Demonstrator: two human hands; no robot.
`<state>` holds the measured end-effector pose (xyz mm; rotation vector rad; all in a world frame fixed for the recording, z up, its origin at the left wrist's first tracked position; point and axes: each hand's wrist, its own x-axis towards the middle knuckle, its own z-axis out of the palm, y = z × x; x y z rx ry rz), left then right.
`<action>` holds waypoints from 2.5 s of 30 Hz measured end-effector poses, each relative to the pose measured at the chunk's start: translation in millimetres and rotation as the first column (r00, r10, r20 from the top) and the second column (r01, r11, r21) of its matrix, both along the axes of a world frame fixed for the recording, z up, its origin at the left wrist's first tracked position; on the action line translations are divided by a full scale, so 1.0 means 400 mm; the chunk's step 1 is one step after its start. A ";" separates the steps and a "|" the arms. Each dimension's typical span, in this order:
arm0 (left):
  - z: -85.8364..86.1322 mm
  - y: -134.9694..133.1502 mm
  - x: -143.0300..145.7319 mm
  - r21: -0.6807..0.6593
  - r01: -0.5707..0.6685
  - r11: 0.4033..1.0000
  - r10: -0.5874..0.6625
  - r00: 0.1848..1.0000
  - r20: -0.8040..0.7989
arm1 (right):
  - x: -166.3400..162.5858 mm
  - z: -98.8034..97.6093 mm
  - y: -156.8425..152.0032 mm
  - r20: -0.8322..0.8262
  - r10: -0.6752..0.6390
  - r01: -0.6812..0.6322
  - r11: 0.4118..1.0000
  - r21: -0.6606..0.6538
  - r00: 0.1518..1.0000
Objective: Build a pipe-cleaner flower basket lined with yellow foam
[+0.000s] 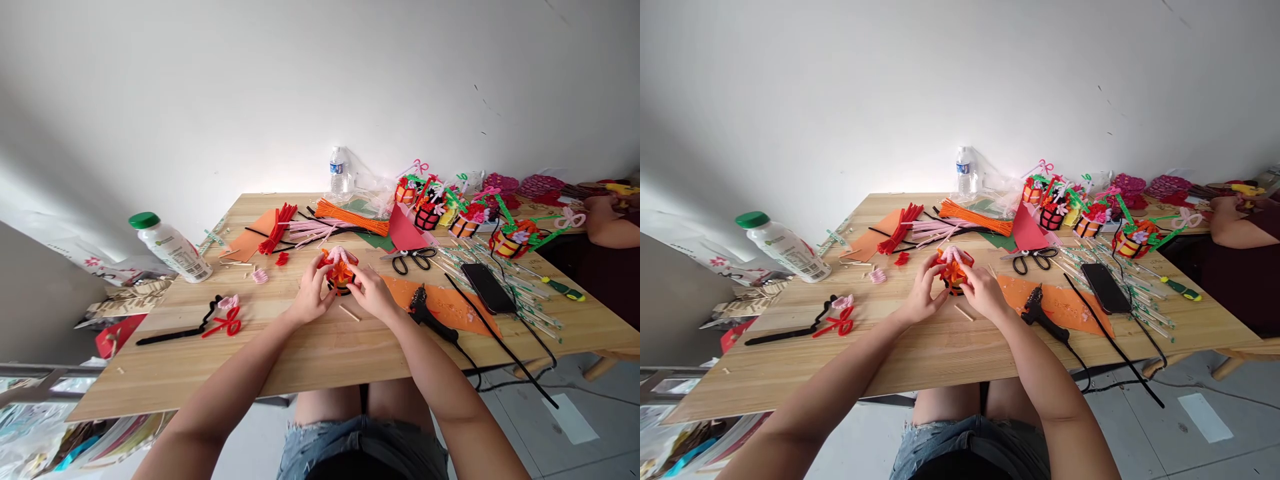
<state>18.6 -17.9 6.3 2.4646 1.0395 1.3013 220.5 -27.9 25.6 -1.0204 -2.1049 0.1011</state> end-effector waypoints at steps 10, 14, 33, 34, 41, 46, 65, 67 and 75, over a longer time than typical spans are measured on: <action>0.006 0.000 -0.001 -0.020 0.015 1.000 -0.015 1.000 -0.006 | -0.001 -0.001 -0.002 0.008 -0.002 0.002 1.000 0.003 1.000; 0.008 0.000 -0.002 -0.027 0.014 1.000 -0.014 1.000 -0.008 | -0.001 -0.001 -0.002 0.014 -0.008 0.008 1.000 -0.013 1.000; 0.007 0.000 -0.001 -0.020 0.012 1.000 -0.012 1.000 -0.007 | -0.001 -0.002 -0.002 0.033 -0.009 0.008 1.000 0.009 0.999; 0.007 0.000 -0.001 -0.022 0.012 1.000 -0.012 1.000 -0.008 | -0.001 -0.001 -0.003 0.033 -0.010 0.010 1.000 0.007 0.999; 0.004 0.001 -0.002 -0.030 0.010 1.000 -0.010 1.000 -0.015 | -0.001 0.002 -0.004 0.035 0.002 -0.002 1.000 0.007 0.999; 0.003 0.002 -0.003 -0.030 0.008 1.000 -0.009 1.000 -0.019 | -0.001 0.002 -0.005 0.035 0.002 -0.003 1.000 0.012 0.999; 0.007 0.000 -0.002 -0.013 -0.006 1.000 0.005 0.999 -0.039 | -0.003 0.006 -0.009 0.048 -0.011 0.012 1.000 -0.020 0.999; 0.008 0.000 -0.002 -0.010 0.000 1.000 0.000 0.999 -0.037 | -0.004 0.006 -0.009 0.047 -0.011 0.012 1.000 -0.018 0.999; 0.004 0.002 -0.005 0.000 0.009 1.000 -0.009 0.999 -0.041 | -0.003 0.006 -0.008 0.046 -0.004 0.005 1.000 -0.018 0.999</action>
